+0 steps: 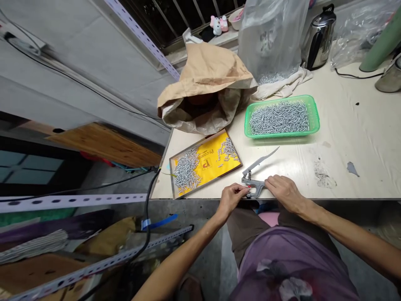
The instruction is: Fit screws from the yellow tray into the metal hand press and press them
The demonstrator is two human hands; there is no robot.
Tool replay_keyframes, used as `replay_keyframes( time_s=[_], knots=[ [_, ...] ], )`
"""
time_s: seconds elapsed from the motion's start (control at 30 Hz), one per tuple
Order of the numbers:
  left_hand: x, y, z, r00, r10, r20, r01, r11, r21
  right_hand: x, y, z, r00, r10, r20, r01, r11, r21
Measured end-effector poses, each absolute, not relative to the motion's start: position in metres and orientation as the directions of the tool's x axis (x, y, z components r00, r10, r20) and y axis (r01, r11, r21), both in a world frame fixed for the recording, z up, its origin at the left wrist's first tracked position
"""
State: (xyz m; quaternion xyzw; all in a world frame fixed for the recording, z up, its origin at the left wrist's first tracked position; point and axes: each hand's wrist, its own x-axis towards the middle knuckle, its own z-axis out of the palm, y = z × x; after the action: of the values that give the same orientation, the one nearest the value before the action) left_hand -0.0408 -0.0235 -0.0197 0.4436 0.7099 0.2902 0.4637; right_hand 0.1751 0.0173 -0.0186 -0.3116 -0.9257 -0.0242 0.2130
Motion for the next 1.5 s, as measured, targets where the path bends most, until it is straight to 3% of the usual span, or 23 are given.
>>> replay_keyframes(
  time_s=[0.17,0.47,0.63,0.8,0.97,1.03,1.1,1.17,1.23,1.33,1.5],
  knots=[
    [-0.043,-0.016,-0.016,-0.126,0.871,-0.474,0.471,0.473,0.745,0.176,0.020,-0.022,-0.728,0.596,0.338,0.583,0.798,-0.150],
    [-0.050,0.002,-0.017,0.022,0.731,-0.682,0.580,0.546,0.604,0.183,0.035,-0.018,-0.741,0.670,0.034,0.636,0.717,-0.286],
    [-0.049,0.004,-0.016,0.046,0.700,-0.712,0.549,0.578,0.604,0.188,0.070,-0.011,-0.706,0.708,-0.030,0.694,0.683,-0.226],
    [-0.050,0.005,-0.019,0.040,0.700,-0.713,0.554,0.578,0.599,0.183,0.081,-0.004,-0.728,0.670,-0.144,0.685,0.704,-0.189],
    [-0.048,0.004,-0.015,0.010,0.704,-0.710,0.634,0.545,0.549,0.179,0.065,0.011,-0.720,0.683,-0.125,0.694,0.702,-0.160],
    [-0.044,0.000,-0.010,-0.031,0.773,-0.634,0.744,0.442,0.501,0.180,0.060,0.013,-0.728,0.677,-0.111,0.685,0.709,-0.168],
    [-0.038,-0.004,-0.004,-0.008,0.908,-0.420,0.856,0.223,0.467,0.180,0.055,0.013,-0.734,0.671,-0.101,0.677,0.713,-0.183],
    [-0.028,-0.005,-0.001,0.137,0.976,-0.168,0.897,-0.051,0.438,0.181,0.053,0.010,-0.738,0.670,-0.080,0.671,0.716,-0.193],
    [-0.018,-0.001,-0.003,0.332,0.943,-0.029,0.861,-0.290,0.418,0.181,0.050,0.005,-0.738,0.674,-0.046,0.668,0.719,-0.193],
    [-0.005,0.014,-0.012,0.549,0.836,0.000,0.765,-0.502,0.404,0.184,0.046,0.000,-0.720,0.694,-0.012,0.682,0.704,-0.201],
    [0.004,0.040,-0.013,0.647,0.753,-0.120,0.740,-0.583,0.336,0.196,0.037,0.000,-0.624,0.780,-0.050,0.775,0.610,-0.165]
  ],
)
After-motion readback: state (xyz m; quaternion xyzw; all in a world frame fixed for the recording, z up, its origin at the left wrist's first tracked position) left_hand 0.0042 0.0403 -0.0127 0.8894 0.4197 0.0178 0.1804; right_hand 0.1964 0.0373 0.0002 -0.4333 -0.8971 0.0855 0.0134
